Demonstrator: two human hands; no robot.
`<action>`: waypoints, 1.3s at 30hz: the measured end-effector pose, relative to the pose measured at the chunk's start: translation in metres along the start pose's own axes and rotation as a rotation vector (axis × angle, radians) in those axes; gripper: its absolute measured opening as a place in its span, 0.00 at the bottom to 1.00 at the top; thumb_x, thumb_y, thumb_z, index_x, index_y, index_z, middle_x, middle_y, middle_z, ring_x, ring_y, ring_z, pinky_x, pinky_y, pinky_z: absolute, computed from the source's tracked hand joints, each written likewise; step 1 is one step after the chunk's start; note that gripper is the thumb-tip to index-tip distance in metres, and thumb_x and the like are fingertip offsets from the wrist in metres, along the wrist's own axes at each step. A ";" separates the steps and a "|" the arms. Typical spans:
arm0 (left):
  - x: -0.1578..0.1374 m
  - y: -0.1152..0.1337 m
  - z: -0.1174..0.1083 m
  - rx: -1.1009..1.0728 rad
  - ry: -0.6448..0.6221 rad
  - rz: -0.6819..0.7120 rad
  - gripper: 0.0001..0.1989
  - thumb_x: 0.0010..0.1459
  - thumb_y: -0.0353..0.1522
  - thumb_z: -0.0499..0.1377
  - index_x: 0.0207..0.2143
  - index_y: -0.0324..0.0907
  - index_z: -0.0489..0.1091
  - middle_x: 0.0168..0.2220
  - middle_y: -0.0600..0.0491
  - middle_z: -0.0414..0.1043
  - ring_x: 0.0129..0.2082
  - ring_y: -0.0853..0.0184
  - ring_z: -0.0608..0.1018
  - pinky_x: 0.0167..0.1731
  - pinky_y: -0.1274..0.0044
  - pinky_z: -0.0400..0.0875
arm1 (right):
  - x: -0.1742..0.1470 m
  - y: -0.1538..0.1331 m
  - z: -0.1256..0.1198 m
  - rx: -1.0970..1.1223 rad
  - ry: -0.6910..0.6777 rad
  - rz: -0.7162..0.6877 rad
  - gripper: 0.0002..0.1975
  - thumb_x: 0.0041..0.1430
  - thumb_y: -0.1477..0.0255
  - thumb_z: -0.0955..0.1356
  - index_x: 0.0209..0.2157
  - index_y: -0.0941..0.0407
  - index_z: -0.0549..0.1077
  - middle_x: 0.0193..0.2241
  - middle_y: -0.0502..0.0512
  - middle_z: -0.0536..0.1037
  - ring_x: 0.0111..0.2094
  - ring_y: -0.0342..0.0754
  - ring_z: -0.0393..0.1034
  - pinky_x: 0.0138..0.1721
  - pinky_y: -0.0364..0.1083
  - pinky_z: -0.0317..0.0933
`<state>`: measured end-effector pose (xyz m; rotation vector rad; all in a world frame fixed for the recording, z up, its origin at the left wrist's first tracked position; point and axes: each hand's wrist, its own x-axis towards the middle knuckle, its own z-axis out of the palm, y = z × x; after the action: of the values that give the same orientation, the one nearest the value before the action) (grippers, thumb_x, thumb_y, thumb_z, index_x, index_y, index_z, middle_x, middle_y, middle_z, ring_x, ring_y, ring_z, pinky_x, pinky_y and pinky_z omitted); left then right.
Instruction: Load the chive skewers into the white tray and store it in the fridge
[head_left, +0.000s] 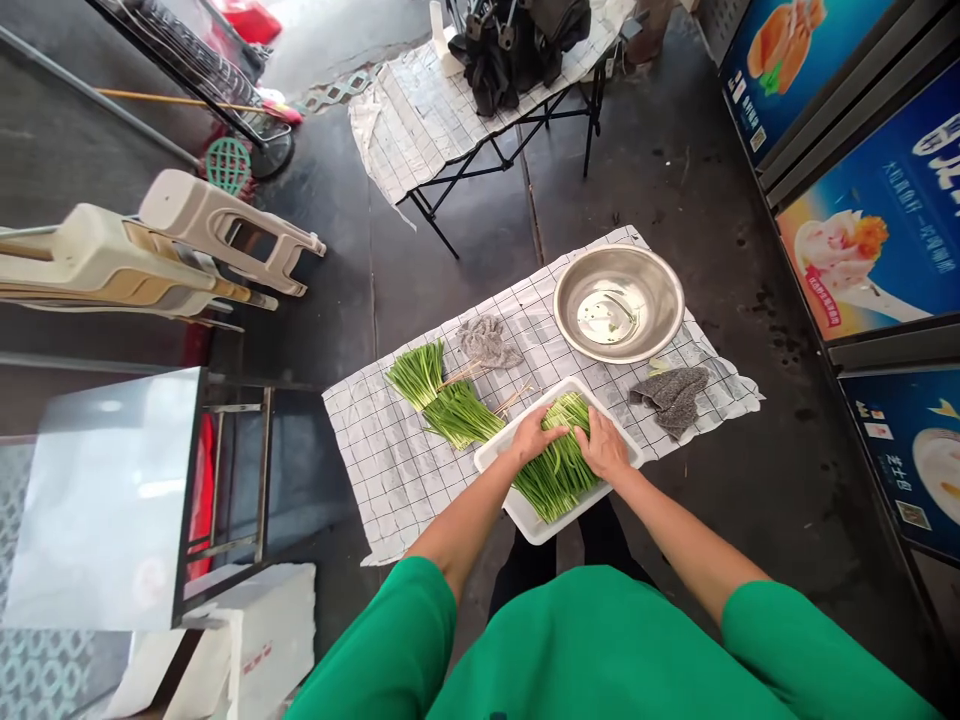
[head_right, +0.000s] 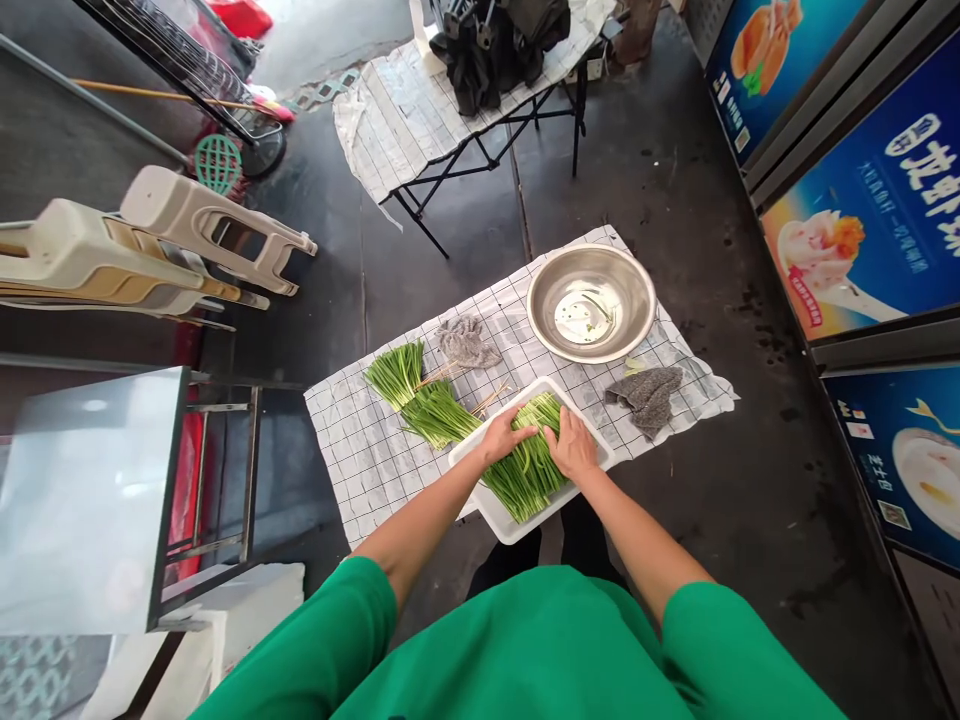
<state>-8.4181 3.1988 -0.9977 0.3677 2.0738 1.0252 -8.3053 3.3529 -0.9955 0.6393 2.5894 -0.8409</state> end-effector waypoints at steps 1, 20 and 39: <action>0.000 0.001 0.000 0.000 0.004 -0.016 0.36 0.53 0.46 0.67 0.60 0.38 0.67 0.58 0.42 0.71 0.58 0.52 0.72 0.61 0.65 0.61 | -0.002 -0.004 -0.005 -0.035 -0.010 0.010 0.36 0.69 0.58 0.53 0.66 0.72 0.56 0.64 0.75 0.62 0.65 0.62 0.55 0.64 0.56 0.50; -0.050 0.000 0.001 0.310 0.153 -0.031 0.21 0.67 0.32 0.52 0.61 0.41 0.67 0.55 0.44 0.75 0.55 0.55 0.76 0.57 0.63 0.68 | -0.017 -0.026 -0.006 -0.161 0.041 -0.015 0.49 0.55 0.56 0.65 0.68 0.72 0.45 0.68 0.76 0.51 0.70 0.63 0.43 0.67 0.58 0.41; -0.044 -0.007 0.002 0.209 0.210 0.013 0.30 0.61 0.29 0.59 0.65 0.41 0.60 0.64 0.42 0.63 0.63 0.55 0.67 0.62 0.64 0.63 | -0.001 0.011 -0.027 -0.041 0.049 -0.256 0.52 0.56 0.43 0.64 0.69 0.64 0.50 0.66 0.73 0.57 0.67 0.66 0.51 0.64 0.64 0.49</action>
<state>-8.3872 3.1710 -0.9807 0.3921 2.3798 0.8883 -8.3040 3.3772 -0.9789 0.3238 2.7644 -0.8540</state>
